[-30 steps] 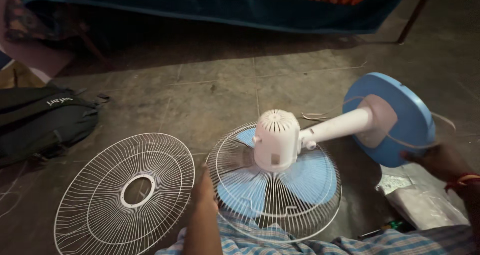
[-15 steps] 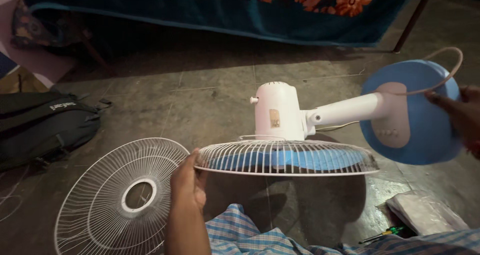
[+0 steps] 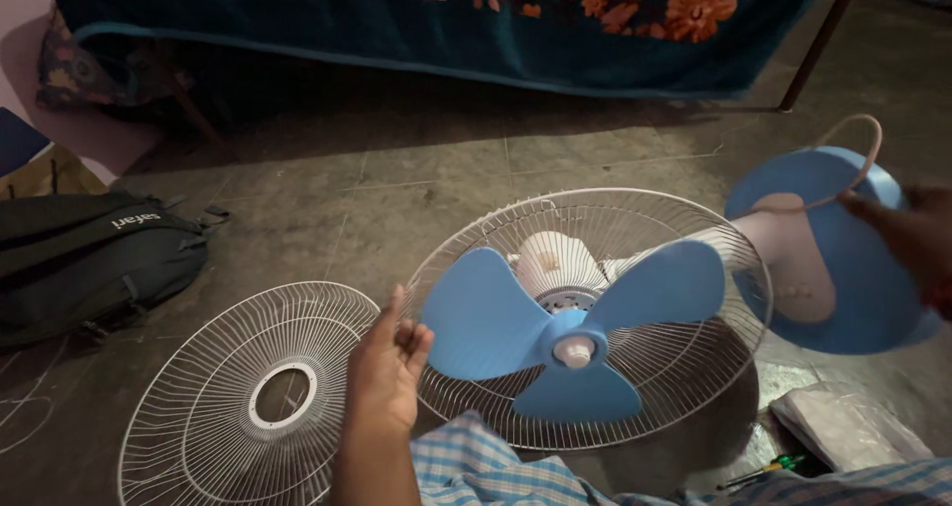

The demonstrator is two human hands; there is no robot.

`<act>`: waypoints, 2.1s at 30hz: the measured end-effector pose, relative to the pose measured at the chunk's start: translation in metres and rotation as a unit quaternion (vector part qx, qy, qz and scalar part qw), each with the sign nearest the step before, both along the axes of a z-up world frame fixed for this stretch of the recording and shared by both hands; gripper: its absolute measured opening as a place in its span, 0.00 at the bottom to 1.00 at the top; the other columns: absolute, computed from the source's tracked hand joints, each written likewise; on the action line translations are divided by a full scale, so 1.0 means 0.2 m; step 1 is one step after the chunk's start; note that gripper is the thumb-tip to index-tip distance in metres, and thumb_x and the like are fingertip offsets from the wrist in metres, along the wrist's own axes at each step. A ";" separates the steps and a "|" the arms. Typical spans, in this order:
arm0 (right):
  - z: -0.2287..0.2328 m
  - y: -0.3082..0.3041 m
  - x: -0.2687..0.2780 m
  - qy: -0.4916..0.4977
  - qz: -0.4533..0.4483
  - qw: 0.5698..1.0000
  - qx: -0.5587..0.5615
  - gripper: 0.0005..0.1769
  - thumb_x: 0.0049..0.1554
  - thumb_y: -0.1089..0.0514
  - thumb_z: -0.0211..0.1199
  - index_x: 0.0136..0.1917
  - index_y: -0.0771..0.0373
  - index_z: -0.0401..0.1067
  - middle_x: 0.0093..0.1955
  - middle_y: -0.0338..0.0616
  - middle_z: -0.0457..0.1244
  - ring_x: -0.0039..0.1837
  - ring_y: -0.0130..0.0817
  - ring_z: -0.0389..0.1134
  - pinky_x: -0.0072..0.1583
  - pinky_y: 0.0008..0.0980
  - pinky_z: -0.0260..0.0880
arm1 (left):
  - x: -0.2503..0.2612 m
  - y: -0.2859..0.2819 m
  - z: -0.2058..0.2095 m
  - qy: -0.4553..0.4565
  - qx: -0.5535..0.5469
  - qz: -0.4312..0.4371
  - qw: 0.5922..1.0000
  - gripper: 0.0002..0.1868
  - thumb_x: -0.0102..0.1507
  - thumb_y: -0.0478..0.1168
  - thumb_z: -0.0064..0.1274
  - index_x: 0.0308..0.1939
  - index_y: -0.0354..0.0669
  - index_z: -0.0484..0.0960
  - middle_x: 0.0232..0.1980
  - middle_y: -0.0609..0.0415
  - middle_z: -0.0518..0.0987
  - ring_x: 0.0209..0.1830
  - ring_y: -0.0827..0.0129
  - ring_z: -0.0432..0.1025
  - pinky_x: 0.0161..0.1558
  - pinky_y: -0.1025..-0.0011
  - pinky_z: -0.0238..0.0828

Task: The person reassembles an electric fan by using a screwdriver to tighten screws on the fan head and then attaching the front wire cage to the fan blades.

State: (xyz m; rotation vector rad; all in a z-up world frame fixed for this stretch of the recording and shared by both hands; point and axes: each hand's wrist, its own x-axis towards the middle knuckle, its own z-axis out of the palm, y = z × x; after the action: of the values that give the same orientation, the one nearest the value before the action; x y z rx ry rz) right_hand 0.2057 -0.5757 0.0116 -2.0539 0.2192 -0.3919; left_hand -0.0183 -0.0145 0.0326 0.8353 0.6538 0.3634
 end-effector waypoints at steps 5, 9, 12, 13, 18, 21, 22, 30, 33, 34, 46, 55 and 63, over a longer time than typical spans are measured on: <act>-0.04 0.08 0.02 0.019 -0.001 0.994 -0.103 0.28 0.63 0.45 0.72 0.54 0.78 0.78 0.44 0.66 0.71 0.42 0.55 0.74 0.45 0.50 0.76 | 0.16 0.02 -0.09 0.011 0.096 -0.027 0.995 0.20 0.56 0.45 0.68 0.42 0.33 0.82 0.32 0.56 0.73 0.32 0.72 0.70 0.44 0.72 0.78; 0.01 0.05 0.05 0.028 -0.020 0.991 -0.128 0.30 0.60 0.43 0.72 0.51 0.77 0.79 0.44 0.64 0.72 0.40 0.52 0.75 0.44 0.47 0.75 | 0.37 0.05 -0.18 0.034 0.115 -0.042 0.992 0.20 0.58 0.47 0.68 0.44 0.34 0.82 0.34 0.57 0.72 0.33 0.72 0.69 0.47 0.69 0.77; 0.00 0.15 0.11 0.027 -0.016 0.990 -0.138 0.30 0.58 0.42 0.73 0.53 0.76 0.79 0.45 0.62 0.72 0.40 0.48 0.75 0.43 0.43 0.75 | 0.51 0.10 -0.22 0.071 0.128 -0.064 0.987 0.21 0.61 0.48 0.64 0.49 0.36 0.83 0.36 0.57 0.73 0.33 0.71 0.68 0.46 0.69 0.77; 0.01 0.19 0.14 0.024 -0.017 0.988 -0.154 0.30 0.58 0.42 0.74 0.54 0.75 0.79 0.45 0.62 0.72 0.39 0.48 0.75 0.42 0.42 0.74 | 0.55 0.11 -0.23 0.079 0.127 -0.071 0.986 0.21 0.61 0.49 0.63 0.50 0.37 0.82 0.37 0.56 0.75 0.34 0.71 0.69 0.46 0.69 0.77; 0.00 0.26 0.37 0.060 -0.043 0.982 -0.171 0.30 0.60 0.41 0.73 0.58 0.72 0.79 0.46 0.62 0.72 0.36 0.53 0.74 0.32 0.48 0.73 | 0.67 0.19 -0.30 0.116 0.109 -0.087 0.983 0.25 0.62 0.50 0.60 0.55 0.35 0.82 0.40 0.51 0.79 0.37 0.68 0.73 0.48 0.68 0.80; -0.06 0.24 0.56 0.085 -0.061 0.977 -0.188 0.29 0.59 0.41 0.73 0.59 0.70 0.78 0.46 0.61 0.72 0.37 0.54 0.74 0.35 0.47 0.73 | 0.71 0.20 -0.33 0.115 0.120 -0.107 0.980 0.24 0.64 0.52 0.58 0.58 0.41 0.80 0.40 0.49 0.81 0.36 0.69 0.75 0.44 0.69 0.78; -0.08 0.21 0.62 0.088 -0.058 0.973 -0.207 0.29 0.59 0.41 0.72 0.59 0.69 0.79 0.45 0.60 0.72 0.38 0.53 0.74 0.37 0.47 0.74 | 0.73 0.20 -0.34 0.129 0.140 -0.122 0.974 0.24 0.65 0.53 0.56 0.59 0.44 0.79 0.39 0.50 0.82 0.34 0.69 0.74 0.41 0.70 0.77; -0.18 0.16 0.88 0.077 -0.011 0.885 -0.458 0.29 0.61 0.37 0.67 0.60 0.63 0.80 0.47 0.60 0.74 0.45 0.57 0.76 0.49 0.52 0.77 | 0.72 0.17 -0.36 0.197 0.390 -0.158 0.886 0.27 0.69 0.56 0.45 0.64 0.45 0.80 0.31 0.51 0.86 0.20 0.73 0.74 0.28 0.69 0.72; -0.20 0.24 0.68 -0.079 -0.050 0.846 -0.524 0.33 0.56 0.37 0.68 0.65 0.60 0.77 0.59 0.55 0.71 0.56 0.59 0.71 0.55 0.54 0.71 | 0.64 0.15 -0.37 0.192 0.467 -0.094 0.858 0.35 0.64 0.54 0.53 0.73 0.47 0.65 0.33 0.50 0.87 0.24 0.67 0.78 0.33 0.67 0.77; -0.20 0.27 0.58 -0.154 -0.061 0.823 -0.543 0.36 0.53 0.37 0.70 0.67 0.59 0.76 0.63 0.53 0.69 0.61 0.60 0.69 0.58 0.55 0.68 | 0.62 0.14 -0.38 0.156 0.525 -0.046 0.836 0.35 0.64 0.54 0.55 0.72 0.45 0.67 0.38 0.48 0.86 0.29 0.64 0.78 0.36 0.65 0.76; -0.13 1.43 -0.49 -0.349 0.207 0.898 -0.171 0.26 0.58 0.60 0.70 0.68 0.62 0.68 0.64 0.54 0.65 0.67 0.50 0.67 0.67 0.45 0.67 | -0.06 0.57 -0.44 0.259 0.614 -0.136 0.733 0.32 0.59 0.60 0.60 0.61 0.45 0.81 0.59 0.46 0.81 0.60 0.55 0.75 0.60 0.60 0.70; -0.44 2.37 -0.74 -0.112 0.425 0.896 -0.060 0.25 0.54 0.54 0.70 0.64 0.59 0.72 0.62 0.49 0.69 0.57 0.43 0.72 0.59 0.38 0.72 | -0.70 0.76 -0.79 0.365 0.678 -0.199 0.607 0.44 0.49 0.59 0.72 0.64 0.46 0.75 0.65 0.47 0.73 0.66 0.52 0.68 0.66 0.58 0.65; -0.84 2.77 -0.71 0.044 0.523 0.838 -0.151 0.30 0.54 0.65 0.58 0.71 0.59 0.65 0.71 0.51 0.62 0.70 0.43 0.62 0.70 0.37 0.61 | -0.79 0.79 -0.99 0.319 0.730 -0.129 0.591 0.33 0.50 0.46 0.69 0.60 0.53 0.80 0.65 0.54 0.73 0.69 0.58 0.62 0.67 0.54 0.54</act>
State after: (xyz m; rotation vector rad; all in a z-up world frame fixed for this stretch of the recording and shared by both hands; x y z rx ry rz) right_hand 0.0631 -0.0224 -0.1555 -2.1571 -0.9493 0.3795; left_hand -0.1770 0.1432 -0.1654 2.7448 0.8011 0.2670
